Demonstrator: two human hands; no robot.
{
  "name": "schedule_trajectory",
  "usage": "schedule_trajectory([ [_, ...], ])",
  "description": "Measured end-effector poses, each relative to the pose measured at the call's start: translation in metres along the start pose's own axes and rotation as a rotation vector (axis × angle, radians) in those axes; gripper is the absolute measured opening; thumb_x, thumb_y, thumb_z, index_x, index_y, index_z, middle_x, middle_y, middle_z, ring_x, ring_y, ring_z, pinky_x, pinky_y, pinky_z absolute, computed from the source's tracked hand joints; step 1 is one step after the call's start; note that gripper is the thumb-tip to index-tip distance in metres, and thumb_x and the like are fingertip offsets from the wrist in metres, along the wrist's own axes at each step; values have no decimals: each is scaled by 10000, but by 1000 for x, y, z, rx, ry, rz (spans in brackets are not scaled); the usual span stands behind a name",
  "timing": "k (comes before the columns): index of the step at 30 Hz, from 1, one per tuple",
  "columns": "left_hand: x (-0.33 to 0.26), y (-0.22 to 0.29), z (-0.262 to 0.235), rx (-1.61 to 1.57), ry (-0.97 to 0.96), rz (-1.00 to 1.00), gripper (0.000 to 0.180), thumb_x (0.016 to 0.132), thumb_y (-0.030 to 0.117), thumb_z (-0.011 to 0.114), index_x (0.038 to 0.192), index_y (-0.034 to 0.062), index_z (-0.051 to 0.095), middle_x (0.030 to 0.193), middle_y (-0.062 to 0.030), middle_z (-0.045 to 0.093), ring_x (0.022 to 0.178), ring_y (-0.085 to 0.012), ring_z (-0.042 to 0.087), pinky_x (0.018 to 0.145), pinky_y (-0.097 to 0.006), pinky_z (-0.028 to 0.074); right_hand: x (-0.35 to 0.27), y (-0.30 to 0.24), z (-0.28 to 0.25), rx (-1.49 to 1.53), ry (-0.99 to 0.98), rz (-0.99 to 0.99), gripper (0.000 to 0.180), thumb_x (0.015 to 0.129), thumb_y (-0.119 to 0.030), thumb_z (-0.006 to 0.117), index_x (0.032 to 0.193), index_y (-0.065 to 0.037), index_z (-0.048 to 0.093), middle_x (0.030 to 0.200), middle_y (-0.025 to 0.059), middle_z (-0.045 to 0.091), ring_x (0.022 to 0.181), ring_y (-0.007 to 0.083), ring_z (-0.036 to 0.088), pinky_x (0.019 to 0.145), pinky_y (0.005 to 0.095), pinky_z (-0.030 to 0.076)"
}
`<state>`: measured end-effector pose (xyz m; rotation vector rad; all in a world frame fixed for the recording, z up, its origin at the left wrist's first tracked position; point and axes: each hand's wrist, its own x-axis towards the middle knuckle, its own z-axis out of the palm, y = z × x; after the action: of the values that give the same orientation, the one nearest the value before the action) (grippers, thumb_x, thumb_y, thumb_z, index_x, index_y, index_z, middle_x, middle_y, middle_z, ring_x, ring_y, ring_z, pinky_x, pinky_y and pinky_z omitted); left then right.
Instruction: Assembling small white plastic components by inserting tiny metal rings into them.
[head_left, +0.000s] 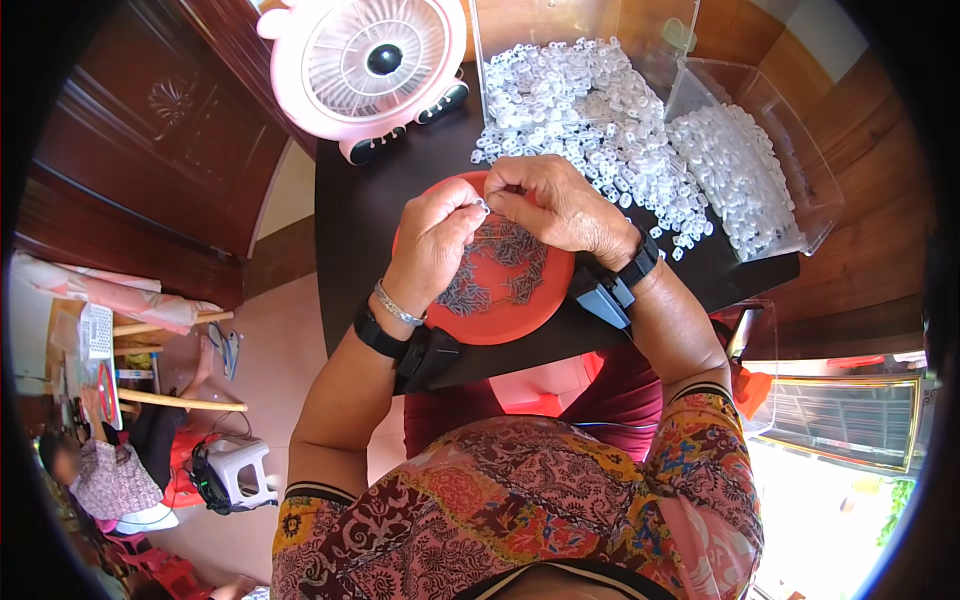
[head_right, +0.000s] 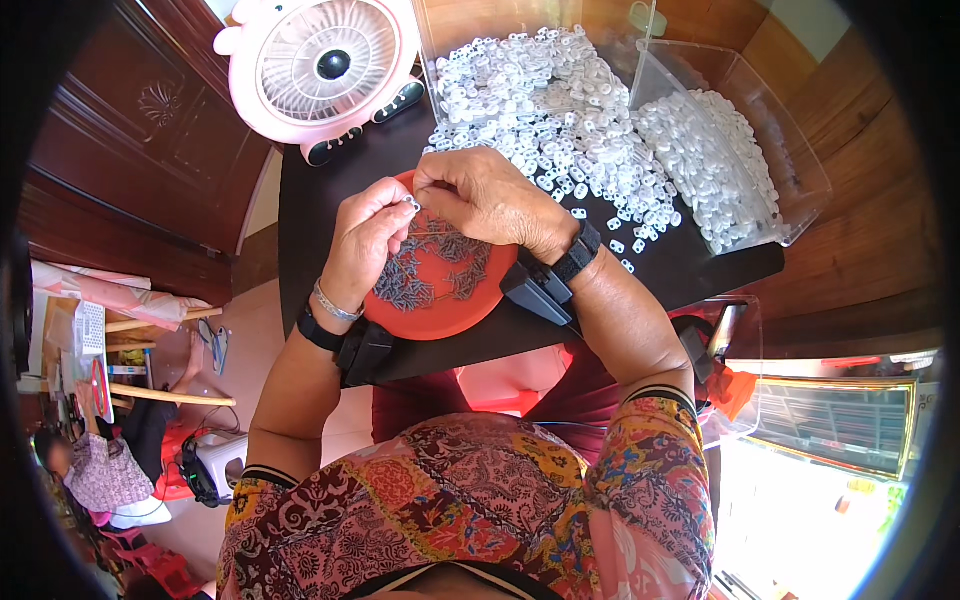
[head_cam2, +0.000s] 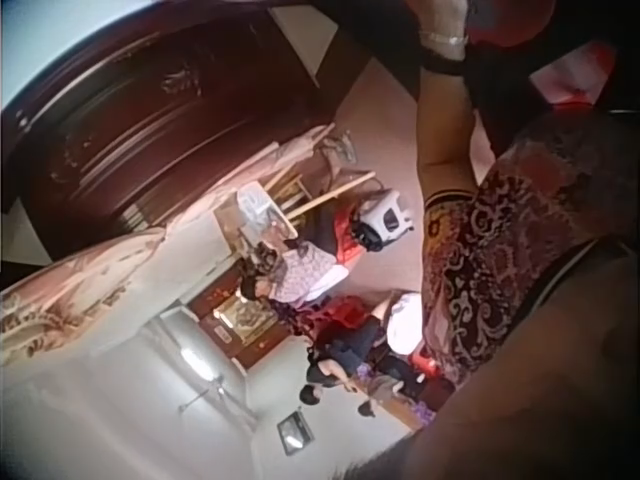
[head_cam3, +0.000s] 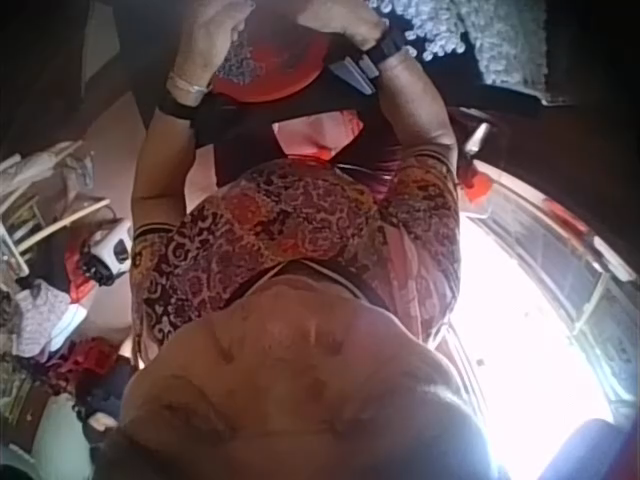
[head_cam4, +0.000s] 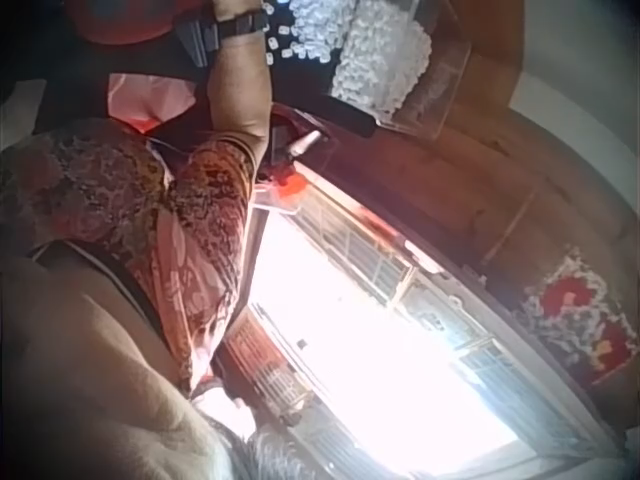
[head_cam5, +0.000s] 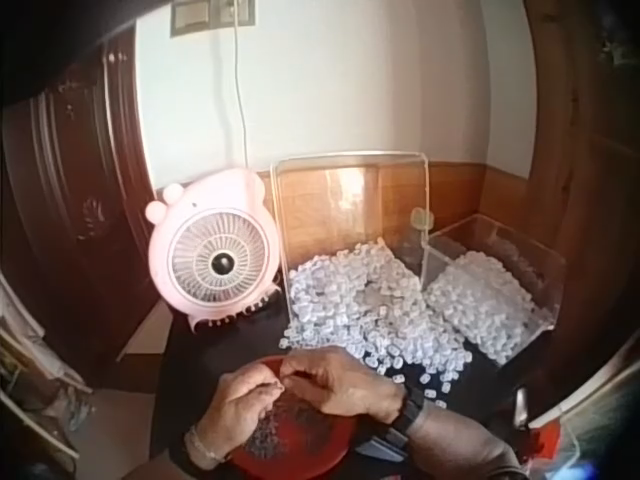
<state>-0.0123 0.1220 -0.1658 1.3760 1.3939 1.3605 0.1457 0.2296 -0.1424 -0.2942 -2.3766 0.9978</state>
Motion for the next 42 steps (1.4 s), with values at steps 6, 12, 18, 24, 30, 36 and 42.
schedule_trajectory([
  [6,2,-3,0,-61,28,-47,127,854,108,545,775,11,565,618,14,496,548,-54,439,504,-215,366,1,2,-2,-16,-34,76,68,835,-88,601,832,-19,605,687,101,595,636,200,577,612,325,455],
  [12,8,-5,-10,-177,89,-92,159,868,139,551,747,37,562,595,13,495,492,-39,424,446,-193,334,-4,42,-39,-621,439,132,158,841,-193,550,789,-78,646,785,143,649,727,355,623,640,448,491],
  [18,8,-5,-6,-169,68,-100,156,864,127,547,742,30,560,591,13,490,495,-42,428,445,-196,336,-21,72,-60,-928,224,437,169,751,-158,547,807,-60,673,806,174,665,798,363,648,707,456,521],
  [24,8,-5,-6,-192,50,-113,150,859,124,554,743,29,562,599,9,500,499,-45,434,446,-197,340,-23,106,-57,-985,158,523,154,754,-212,565,800,-83,636,813,143,650,806,350,619,724,470,478],
  [30,7,0,-6,-235,58,-137,154,861,145,566,758,31,569,606,8,509,496,-42,436,447,-192,343,-12,85,-53,-406,369,365,166,771,-162,646,868,-30,674,801,124,689,711,264,657,643,356,504],
  [36,3,4,-5,-243,86,-152,171,887,194,535,783,66,580,627,23,529,505,-36,458,447,-174,319,5,43,-14,581,169,441,200,886,-107,613,1051,6,595,864,78,687,734,100,619,686,224,497],
  [42,3,5,0,-243,66,-134,172,900,176,525,817,38,584,687,-7,563,572,-63,510,488,-185,361,5,22,13,768,131,351,146,881,-65,629,1001,16,607,850,59,669,759,96,617,708,220,505],
])
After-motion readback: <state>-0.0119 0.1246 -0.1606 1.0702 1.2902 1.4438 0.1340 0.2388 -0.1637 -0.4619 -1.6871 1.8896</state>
